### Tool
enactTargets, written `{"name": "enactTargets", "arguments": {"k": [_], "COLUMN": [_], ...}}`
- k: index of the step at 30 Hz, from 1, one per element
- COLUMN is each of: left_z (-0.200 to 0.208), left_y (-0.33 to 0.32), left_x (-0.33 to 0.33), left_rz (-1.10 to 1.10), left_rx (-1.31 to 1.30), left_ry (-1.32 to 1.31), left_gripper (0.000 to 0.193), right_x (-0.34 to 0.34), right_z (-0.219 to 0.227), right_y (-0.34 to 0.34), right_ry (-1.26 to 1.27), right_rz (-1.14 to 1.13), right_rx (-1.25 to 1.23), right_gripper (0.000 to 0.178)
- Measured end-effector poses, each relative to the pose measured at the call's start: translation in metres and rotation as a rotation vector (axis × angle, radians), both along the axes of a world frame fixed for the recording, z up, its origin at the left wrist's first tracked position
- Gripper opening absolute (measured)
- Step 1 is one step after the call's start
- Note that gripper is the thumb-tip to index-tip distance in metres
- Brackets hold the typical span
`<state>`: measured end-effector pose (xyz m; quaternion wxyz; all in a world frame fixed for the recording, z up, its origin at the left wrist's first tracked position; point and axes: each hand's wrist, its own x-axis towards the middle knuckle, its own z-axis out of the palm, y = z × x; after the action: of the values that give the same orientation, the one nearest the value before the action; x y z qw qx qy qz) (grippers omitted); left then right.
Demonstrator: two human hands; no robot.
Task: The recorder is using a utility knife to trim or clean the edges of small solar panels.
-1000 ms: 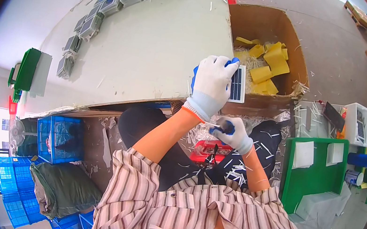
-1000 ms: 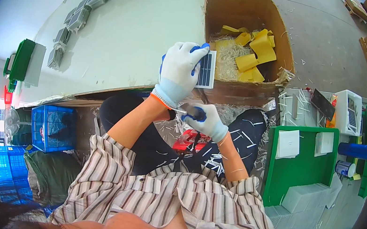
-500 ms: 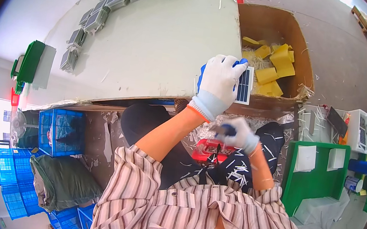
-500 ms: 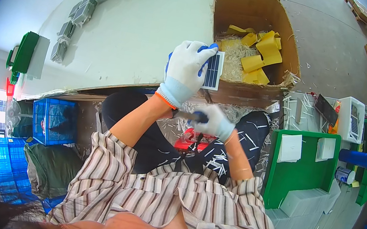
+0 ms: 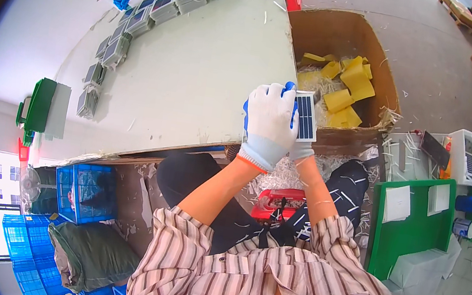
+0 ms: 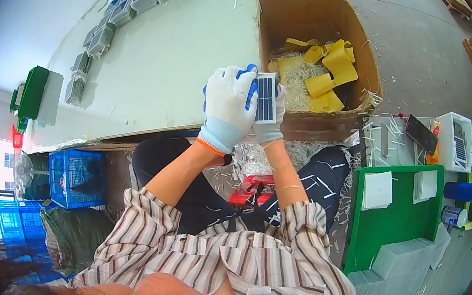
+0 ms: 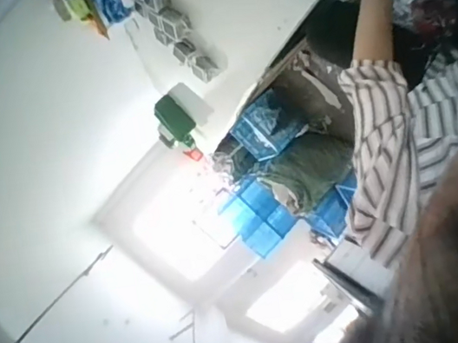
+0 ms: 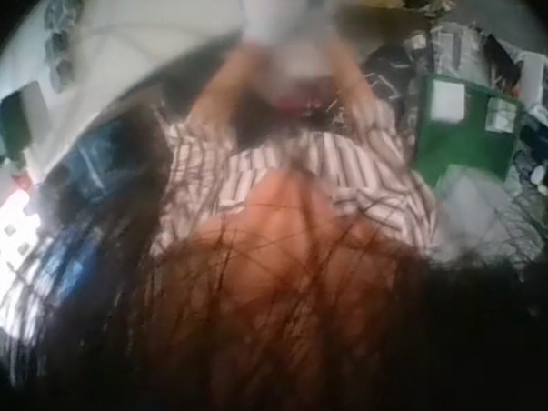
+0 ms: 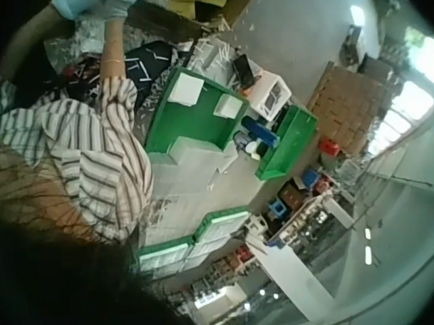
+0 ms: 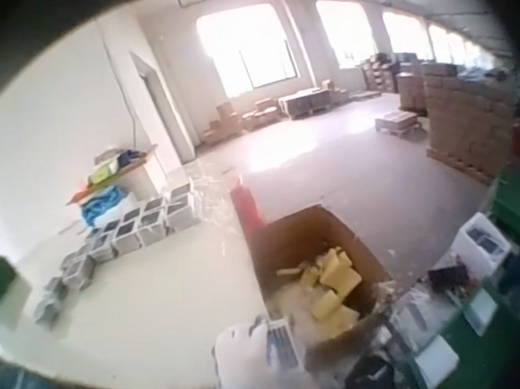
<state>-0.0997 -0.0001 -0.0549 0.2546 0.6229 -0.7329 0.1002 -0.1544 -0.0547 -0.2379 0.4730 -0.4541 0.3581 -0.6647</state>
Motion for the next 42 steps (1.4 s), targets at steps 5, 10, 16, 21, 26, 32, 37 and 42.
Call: {"name": "enactTargets", "arguments": {"k": [5, 10, 16, 21, 26, 32, 37, 42], "left_z": [0.005, 0.004, -0.009, 0.01, 0.004, -0.034, -0.041, -0.047], "left_y": [0.001, 0.005, 0.004, 0.046, 0.077, 0.076, 0.085, 0.093], "left_x": [0.004, 0.005, 0.037, -0.005, -0.053, -0.06, -0.082, -0.095], "left_rz": [0.018, 0.032, -0.373, -0.495, -0.415, -0.477, -0.451, -0.505], "left_rx": [-0.002, -0.045, -0.011, 0.089, 0.478, 1.264, 1.384, 1.516], "left_ry": [0.089, 0.19, 0.795, 1.075, 1.511, 2.074, 2.019, 1.961], "left_gripper": [0.052, 0.059, 0.041, 0.043, 0.054, 0.038, 0.048, 0.05], "right_x": [-0.02, -0.06, -0.124, -0.172, -0.2, -0.229, -0.237, -0.242], "right_z": [0.007, 0.072, 0.123, 0.134, 0.142, 0.124, 0.115, 0.108], "right_y": [-0.006, 0.024, 0.037, 0.084, 0.12, 0.152, 0.162, 0.158], "right_ry": [0.362, 0.372, 0.736, 0.273, 0.0, -0.379, -0.109, -0.153], "right_rz": [-0.086, -0.163, 0.034, 0.182, 0.369, 0.429, 0.235, -0.018], "right_rx": [-0.053, -0.377, -0.4, 0.198, 0.451, 0.524, 0.321, 0.45], "right_gripper": [0.048, 0.047, 0.031, 0.015, 0.021, 0.017, 0.024, 0.012]}}
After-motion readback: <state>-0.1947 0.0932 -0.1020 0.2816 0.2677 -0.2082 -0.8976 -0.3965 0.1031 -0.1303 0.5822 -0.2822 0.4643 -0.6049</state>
